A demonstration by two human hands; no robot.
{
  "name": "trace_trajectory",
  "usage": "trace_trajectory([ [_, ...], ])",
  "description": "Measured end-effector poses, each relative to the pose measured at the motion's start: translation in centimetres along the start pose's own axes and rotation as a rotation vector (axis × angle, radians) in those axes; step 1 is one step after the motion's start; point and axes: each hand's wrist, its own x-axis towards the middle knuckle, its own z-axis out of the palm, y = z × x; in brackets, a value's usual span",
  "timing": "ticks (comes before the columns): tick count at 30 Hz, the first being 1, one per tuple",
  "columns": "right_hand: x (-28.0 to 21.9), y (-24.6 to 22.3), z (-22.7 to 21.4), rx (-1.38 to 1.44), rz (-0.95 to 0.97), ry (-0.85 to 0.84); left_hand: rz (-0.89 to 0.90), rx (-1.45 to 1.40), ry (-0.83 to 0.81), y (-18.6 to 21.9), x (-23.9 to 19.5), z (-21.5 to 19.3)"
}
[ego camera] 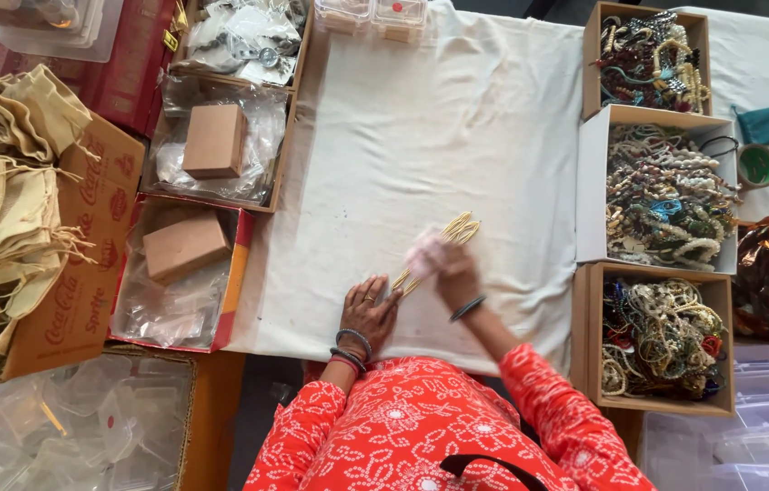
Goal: The person cleans a gold-colored chain with a pink cloth on a white surface, then coils it and places it into a small plastic container. They then place the container into a small cloth pouch and put the pouch into a larger plastic container.
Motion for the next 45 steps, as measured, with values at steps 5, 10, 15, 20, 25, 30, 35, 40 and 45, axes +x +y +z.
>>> trace_trajectory([
  [5, 0.9, -4.2, -1.0, 0.087, -0.127, -0.116, -0.011, 0.008, -0.068, -0.1, 0.1, -0.1],
  [10, 3.4, 3.2, -0.5, -0.038, -0.034, 0.004, 0.018, 0.031, -0.02, -0.5, -0.3, 0.7],
  [15, 5.4, 5.2, -2.3, -0.221, 0.291, -0.028, 0.024, 0.025, -0.011, -0.4, -0.3, 0.5],
  [20, -1.3, -3.4, -0.1, 0.024, -0.048, -0.044, -0.027, 0.08, -0.107, 0.1, 0.1, -0.4],
  [25, 0.1, -2.9, -2.2, 0.082, -0.068, -0.035, -0.043, 0.038, -0.109, -0.5, -0.4, 1.0],
  [30, 3.7, 5.3, -3.6, -0.153, 0.223, 0.009, 0.026, 0.084, -0.037, -0.4, -0.2, 0.7],
  [35, -0.6, 5.5, 1.2, -0.147, 0.264, 0.001, 0.038, 0.154, -0.037, -0.3, -0.3, 1.0],
  [40, -2.7, -4.8, -3.0, 0.128, -0.197, -0.066, 0.009, 0.202, -0.164, -0.6, -0.3, 1.3],
  [45, -1.5, 1.3, -3.4, 0.045, -0.012, -0.02, 0.019, 0.164, -0.053, -0.4, -0.5, 1.3],
])
